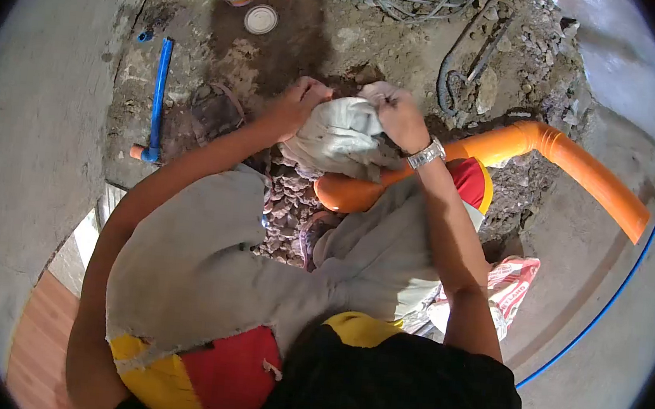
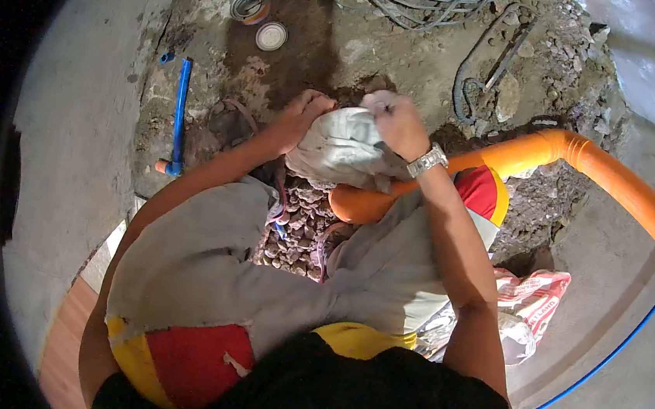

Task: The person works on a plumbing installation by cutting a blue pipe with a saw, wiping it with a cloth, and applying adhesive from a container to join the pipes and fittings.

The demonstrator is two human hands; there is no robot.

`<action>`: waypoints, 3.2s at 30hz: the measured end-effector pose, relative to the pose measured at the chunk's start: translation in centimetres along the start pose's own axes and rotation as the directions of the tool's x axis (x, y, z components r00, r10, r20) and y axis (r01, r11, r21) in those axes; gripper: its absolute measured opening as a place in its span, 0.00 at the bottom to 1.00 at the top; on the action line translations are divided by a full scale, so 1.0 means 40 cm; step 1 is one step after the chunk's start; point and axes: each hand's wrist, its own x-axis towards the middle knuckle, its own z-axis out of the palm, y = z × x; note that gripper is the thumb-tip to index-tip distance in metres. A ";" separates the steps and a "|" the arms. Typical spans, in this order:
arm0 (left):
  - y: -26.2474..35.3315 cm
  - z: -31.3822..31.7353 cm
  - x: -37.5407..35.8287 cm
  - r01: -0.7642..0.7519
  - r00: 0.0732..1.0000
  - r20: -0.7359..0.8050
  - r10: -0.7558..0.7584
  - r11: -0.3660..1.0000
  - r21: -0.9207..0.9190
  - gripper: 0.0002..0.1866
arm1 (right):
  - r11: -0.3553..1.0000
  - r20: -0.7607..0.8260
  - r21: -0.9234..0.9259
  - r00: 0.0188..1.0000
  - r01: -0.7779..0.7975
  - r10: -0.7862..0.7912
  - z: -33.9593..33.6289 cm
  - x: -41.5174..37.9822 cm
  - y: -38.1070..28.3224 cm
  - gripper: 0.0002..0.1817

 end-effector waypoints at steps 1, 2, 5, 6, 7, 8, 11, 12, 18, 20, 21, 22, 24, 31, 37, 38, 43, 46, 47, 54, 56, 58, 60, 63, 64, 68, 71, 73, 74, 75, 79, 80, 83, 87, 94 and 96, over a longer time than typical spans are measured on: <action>0.000 0.010 0.010 0.143 0.982 -0.093 -0.162 0.972 -0.184 0.23 | 0.988 -0.101 -0.123 0.992 -0.088 0.076 -0.014 -0.004 0.002 0.17; -0.003 0.012 0.016 0.140 0.983 -0.090 -0.159 0.972 -0.189 0.23 | 0.949 0.041 0.050 0.950 -0.310 0.309 -0.043 -0.014 0.004 0.24; 0.007 0.017 0.022 0.206 0.954 -0.164 -0.250 0.948 -0.244 0.22 | 0.931 0.045 0.057 0.932 -0.361 0.359 -0.058 -0.049 0.021 0.26; 0.009 0.013 0.016 0.201 0.942 -0.195 -0.272 0.925 -0.324 0.23 | 0.923 0.175 -0.009 0.908 -0.384 0.379 -0.073 -0.060 -0.021 0.25; 0.011 0.005 0.009 0.192 0.930 -0.220 -0.295 0.898 -0.395 0.24 | 0.925 0.171 -0.005 0.911 -0.380 0.375 -0.068 -0.065 -0.016 0.25; 0.014 -0.002 0.004 0.187 0.931 -0.222 -0.289 0.902 -0.389 0.24 | 0.941 0.180 0.066 0.932 -0.331 0.315 -0.060 -0.067 0.000 0.25; -0.009 0.008 -0.015 0.159 0.964 -0.198 -0.177 0.982 -0.104 0.24 | 0.953 0.027 0.240 0.983 -0.185 0.184 -0.013 -0.058 0.024 0.24; -0.005 0.019 -0.019 0.101 0.975 -0.180 -0.133 0.979 -0.176 0.23 | 0.977 -0.046 0.144 0.985 -0.160 0.168 -0.004 -0.050 0.020 0.23; 0.053 0.030 -0.039 -0.014 0.994 -0.106 0.008 0.998 -0.058 0.23 | 0.906 -0.102 0.324 0.942 -0.272 0.319 0.010 -0.031 0.001 0.17; 0.010 0.031 -0.039 -0.032 0.998 -0.060 0.033 0.999 0.016 0.24 | 0.984 -0.332 0.176 0.943 0.026 0.034 0.022 -0.021 0.024 0.13; 0.007 0.027 -0.040 -0.047 0.999 -0.015 0.048 0.995 0.083 0.25 | 0.957 -0.488 -0.038 0.830 0.286 -0.268 0.024 -0.016 0.010 0.10; 0.003 0.023 -0.040 -0.047 0.999 -0.014 0.048 0.995 0.084 0.25 | 0.947 -0.363 0.312 0.931 0.073 0.048 0.024 -0.041 -0.005 0.07; -0.008 0.015 -0.042 0.381 0.923 0.300 -0.242 0.449 -0.808 0.22 | 0.893 -0.298 0.448 0.948 0.035 0.112 0.017 -0.039 -0.017 0.07; 0.015 -0.031 -0.001 0.226 0.973 0.228 -0.023 0.260 -0.939 0.23 | 0.961 -0.264 0.206 0.956 0.184 -0.127 0.072 -0.018 -0.042 0.04; 0.018 -0.016 -0.001 0.263 0.964 0.262 -0.050 0.357 -0.897 0.21 | 0.913 -0.249 -0.062 0.879 0.404 -0.406 0.084 -0.021 -0.070 0.07; 0.020 -0.015 -0.004 0.266 0.963 0.261 -0.074 0.439 -0.858 0.21 | 0.930 -0.261 -0.069 0.893 0.362 -0.367 0.085 -0.022 -0.078 0.08; 0.024 -0.038 -0.012 0.315 0.949 0.256 -0.184 0.553 -0.771 0.19 | 0.926 -0.183 -0.211 0.917 0.314 -0.353 0.096 -0.030 -0.052 0.11; 0.059 -0.057 -0.013 0.371 0.927 0.270 -0.261 0.523 -0.767 0.19 | 0.920 -0.230 -0.186 0.895 0.345 -0.382 0.111 -0.034 -0.055 0.12; 0.075 -0.063 -0.009 0.382 0.918 0.273 -0.286 0.463 -0.800 0.18 | 0.911 -0.247 -0.158 0.878 0.380 -0.409 0.114 -0.031 -0.058 0.13; 0.082 -0.074 0.004 0.528 0.846 0.474 -0.246 0.255 -0.810 0.16 | 0.898 -0.270 -0.233 0.862 0.373 -0.428 0.065 -0.031 -0.081 0.14; 0.085 -0.079 0.004 0.544 0.835 0.487 -0.258 0.248 -0.802 0.16 | 0.898 -0.276 -0.215 0.858 0.384 -0.433 0.074 -0.036 -0.072 0.13; 0.109 -0.070 0.004 0.565 0.821 0.505 -0.265 0.248 -0.787 0.17 | 0.906 -0.305 -0.162 0.853 0.392 -0.424 0.079 -0.034 -0.072 0.11; 0.134 -0.035 -0.004 0.268 0.955 0.163 -0.248 0.484 -0.833 0.17 | 0.923 -0.332 -0.117 0.862 0.365 -0.383 0.089 -0.035 -0.069 0.11; 0.126 0.005 0.000 0.146 0.971 0.002 -0.240 0.583 -0.799 0.19 | 0.942 -0.394 -0.043 0.861 0.334 -0.323 0.092 -0.024 -0.065 0.09; 0.128 0.009 0.003 0.150 0.971 0.006 -0.241 0.584 -0.798 0.19 | 0.965 -0.357 0.111 0.916 0.236 -0.183 0.088 -0.025 -0.067 0.09; 0.115 0.020 0.021 -0.159 0.968 -0.232 0.100 0.955 -0.250 0.17 | 0.897 -0.259 0.434 0.965 0.084 0.035 0.099 -0.025 -0.039 0.10; 0.129 -0.009 0.030 -0.068 0.995 -0.090 0.033 0.906 -0.417 0.18 | 0.950 -0.342 0.251 0.935 0.183 -0.090 0.085 -0.028 -0.043 0.09; 0.135 -0.055 0.032 0.166 0.986 0.121 -0.116 0.777 -0.607 0.18 | 0.951 -0.404 -0.032 0.867 0.306 -0.292 0.087 -0.022 -0.041 0.08; 0.134 -0.076 0.033 0.303 0.948 0.267 -0.175 0.756 -0.580 0.19 | 0.932 -0.379 -0.069 0.855 0.356 -0.355 0.094 -0.020 -0.034 0.08; 0.131 -0.086 0.036 0.433 0.884 0.406 -0.230 0.726 -0.533 0.20 | 0.908 -0.352 -0.106 0.839 0.404 -0.414 0.098 -0.019 -0.032 0.08; 0.136 -0.036 0.016 0.353 0.933 0.279 -0.229 0.736 -0.577 0.19 | 0.949 -0.388 0.167 0.903 0.267 -0.186 0.114 -0.016 -0.016 0.11; 0.159 -0.021 0.012 0.226 0.974 0.115 -0.197 0.896 -0.381 0.16 | 0.949 -0.394 0.165 0.900 0.270 -0.188 0.106 -0.011 -0.013 0.11; 0.150 -0.009 0.006 -0.029 0.999 -0.042 0.030 0.999 0.023 0.12 | 0.919 -0.206 0.387 0.979 0.076 0.006 0.086 -0.022 -0.007 0.13; 0.063 -0.035 0.040 -0.632 0.772 0.118 0.624 0.736 0.242 0.18 | 0.548 0.182 0.788 0.956 -0.281 0.230 0.063 -0.026 0.005 0.14; 0.065 -0.110 0.034 0.031 0.975 -0.209 -0.080 0.973 -0.229 0.20 | 0.854 -0.027 0.508 0.990 -0.107 0.140 -0.022 -0.035 0.013 0.09; 0.091 -0.120 0.038 0.097 0.978 -0.093 -0.189 0.795 -0.599 0.18 | 0.918 -0.111 0.395 0.990 -0.035 0.086 -0.008 -0.029 -0.007 0.09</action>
